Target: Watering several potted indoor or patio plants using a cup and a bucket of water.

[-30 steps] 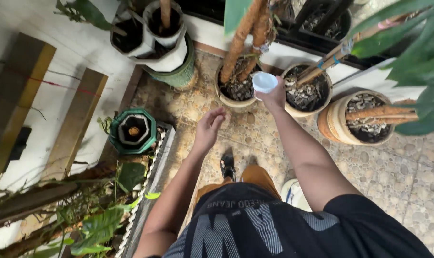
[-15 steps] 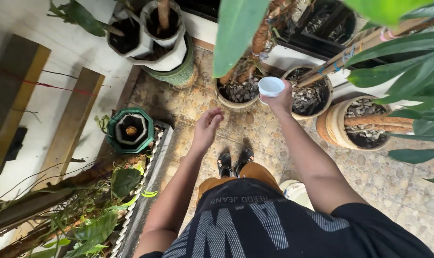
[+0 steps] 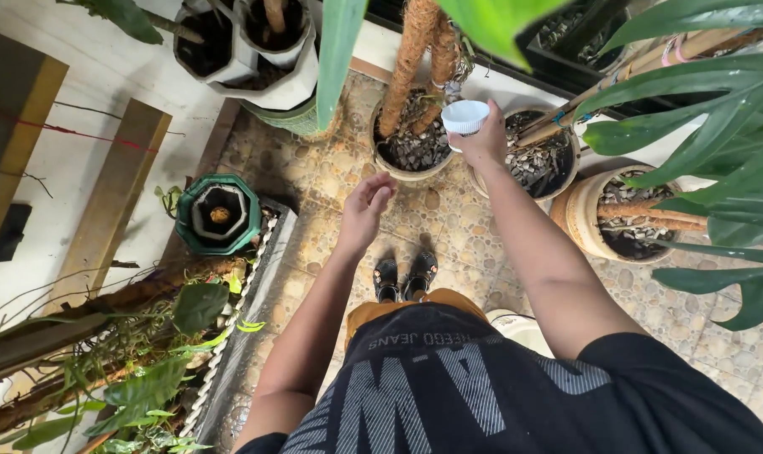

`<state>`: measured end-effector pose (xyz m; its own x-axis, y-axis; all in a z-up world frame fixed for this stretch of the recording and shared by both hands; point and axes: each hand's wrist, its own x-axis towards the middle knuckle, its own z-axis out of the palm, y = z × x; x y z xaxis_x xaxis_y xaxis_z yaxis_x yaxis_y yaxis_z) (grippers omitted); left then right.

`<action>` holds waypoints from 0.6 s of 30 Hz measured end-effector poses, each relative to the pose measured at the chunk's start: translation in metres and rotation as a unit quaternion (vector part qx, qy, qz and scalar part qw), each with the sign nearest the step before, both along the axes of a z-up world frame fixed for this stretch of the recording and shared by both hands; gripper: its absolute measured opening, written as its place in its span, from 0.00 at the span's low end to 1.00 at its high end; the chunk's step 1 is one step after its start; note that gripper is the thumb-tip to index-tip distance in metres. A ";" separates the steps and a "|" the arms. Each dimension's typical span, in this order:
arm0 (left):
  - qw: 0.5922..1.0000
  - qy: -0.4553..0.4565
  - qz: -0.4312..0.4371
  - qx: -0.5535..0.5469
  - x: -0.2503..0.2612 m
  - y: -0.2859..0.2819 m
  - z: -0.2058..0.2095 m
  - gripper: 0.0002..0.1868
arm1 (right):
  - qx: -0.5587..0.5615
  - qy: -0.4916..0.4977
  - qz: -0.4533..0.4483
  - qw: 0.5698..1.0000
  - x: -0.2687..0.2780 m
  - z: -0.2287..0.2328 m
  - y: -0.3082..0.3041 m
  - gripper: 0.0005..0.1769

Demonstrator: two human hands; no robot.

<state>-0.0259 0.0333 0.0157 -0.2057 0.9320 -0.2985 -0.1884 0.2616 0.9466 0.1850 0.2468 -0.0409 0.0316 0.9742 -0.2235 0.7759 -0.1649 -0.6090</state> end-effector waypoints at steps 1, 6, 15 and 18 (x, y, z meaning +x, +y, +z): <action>1.000 -0.001 0.002 0.000 0.000 0.000 -0.001 0.20 | 0.000 -0.001 0.002 1.000 0.002 0.000 0.000 0.67; 1.000 0.002 0.018 -0.001 -0.001 -0.005 -0.007 0.21 | 0.038 0.048 0.004 0.998 0.014 -0.008 -0.013 0.66; 0.999 -0.002 0.035 -0.025 -0.015 -0.014 -0.007 0.21 | -0.009 0.029 0.007 1.000 0.036 -0.030 -0.039 0.60; 0.998 -0.011 0.049 -0.046 -0.019 -0.017 -0.003 0.21 | -0.059 -0.001 0.016 0.998 0.018 -0.032 -0.034 0.60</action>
